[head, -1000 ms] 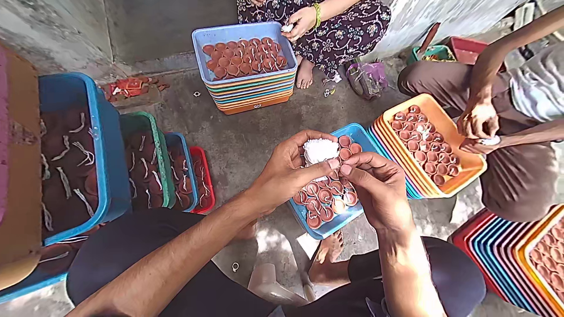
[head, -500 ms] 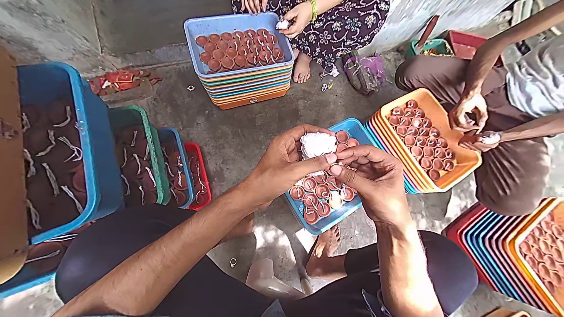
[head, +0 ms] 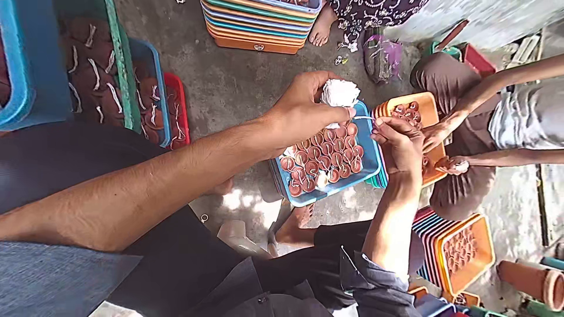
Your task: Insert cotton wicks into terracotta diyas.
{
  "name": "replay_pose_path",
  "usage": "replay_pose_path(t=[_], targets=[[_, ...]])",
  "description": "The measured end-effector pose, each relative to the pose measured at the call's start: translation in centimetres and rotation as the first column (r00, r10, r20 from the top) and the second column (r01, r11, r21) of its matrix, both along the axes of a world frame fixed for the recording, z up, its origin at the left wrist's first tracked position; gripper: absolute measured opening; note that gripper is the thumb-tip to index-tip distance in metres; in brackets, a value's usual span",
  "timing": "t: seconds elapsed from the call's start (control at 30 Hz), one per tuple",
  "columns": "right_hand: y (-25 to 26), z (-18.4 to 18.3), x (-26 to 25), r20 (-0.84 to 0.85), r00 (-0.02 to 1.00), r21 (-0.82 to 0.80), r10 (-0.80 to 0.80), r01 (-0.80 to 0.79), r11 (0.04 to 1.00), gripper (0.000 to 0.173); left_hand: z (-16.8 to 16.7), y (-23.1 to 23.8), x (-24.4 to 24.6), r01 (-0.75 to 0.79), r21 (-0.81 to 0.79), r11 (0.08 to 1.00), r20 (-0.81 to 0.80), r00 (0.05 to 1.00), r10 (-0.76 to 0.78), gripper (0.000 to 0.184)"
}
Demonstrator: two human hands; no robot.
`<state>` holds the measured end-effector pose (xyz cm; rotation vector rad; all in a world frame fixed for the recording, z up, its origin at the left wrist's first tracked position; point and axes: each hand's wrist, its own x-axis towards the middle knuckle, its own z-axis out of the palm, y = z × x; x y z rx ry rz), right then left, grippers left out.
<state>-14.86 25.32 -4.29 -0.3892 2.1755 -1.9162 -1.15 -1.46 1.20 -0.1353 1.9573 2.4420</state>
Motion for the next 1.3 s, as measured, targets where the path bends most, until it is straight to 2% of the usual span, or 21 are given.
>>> replay_pose_path(t=[0.1,0.2,0.3,0.37,0.57,0.83,0.93,1.0,1.1,1.2,1.3], targets=[[0.1,-5.8,-3.4,0.068,0.981,0.116,-0.180,0.171,0.978,0.013,-0.2,-0.4,0.1,-0.048,-0.030,0.998,0.045,0.998,0.049,0.036],[0.2,-12.5,-6.5,-0.053,0.963,0.264,-0.265,0.270,0.926,0.015,-0.4,-0.5,0.0,-0.056,-0.057,0.997,0.059,0.996,0.060,0.038],[0.6,-16.5,-8.1,-0.160,0.959,0.512,-0.236,0.285,0.810,0.020,-0.6,-0.5,-0.3,-0.062,-0.056,0.997,0.054,0.996,0.065,0.040],[0.6,-17.6,-8.2,-0.206,0.958,0.642,-0.200,0.287,0.712,0.021,-0.7,-0.8,-0.6,-0.068,-0.057,0.996,0.057,0.996,0.072,0.041],[0.8,-16.9,-7.1,-0.253,0.964,0.799,-0.080,0.255,0.545,0.022,-0.7,-0.8,-0.9,-0.060,-0.064,0.996,0.081,0.995,0.065,0.042],[1.4,-17.3,-6.6,-0.235,0.970,0.830,-0.054,0.230,0.508,0.022,-0.7,-0.7,-0.7,-0.053,-0.047,0.997,0.070,0.996,0.056,0.043],[1.6,-17.1,-5.9,-0.224,0.973,0.824,-0.061,0.223,0.522,0.024,-0.8,-0.7,-0.7,-0.054,-0.034,0.998,0.065,0.996,0.056,0.043],[1.8,-16.5,-5.3,-0.221,0.972,0.812,-0.083,0.230,0.536,0.029,-0.9,-0.6,-0.8,-0.053,-0.034,0.998,0.058,0.997,0.055,0.042],[2.0,-14.9,-6.1,-0.238,0.965,0.834,-0.113,0.262,0.486,0.033,-1.0,-0.6,-0.9,-0.047,-0.045,0.998,0.064,0.997,0.050,0.042],[2.6,-12.0,-6.5,-0.305,0.942,0.790,-0.144,0.334,0.514,0.032,-1.0,-0.4,-1.0,-0.040,-0.008,0.999,0.080,0.996,0.040,0.028],[1.6,-6.5,-3.4,-0.261,0.951,0.652,-0.168,0.302,0.695,0.029,-0.8,-0.2,-1.0,-0.009,0.054,0.998,0.098,0.995,0.004,0.027]])
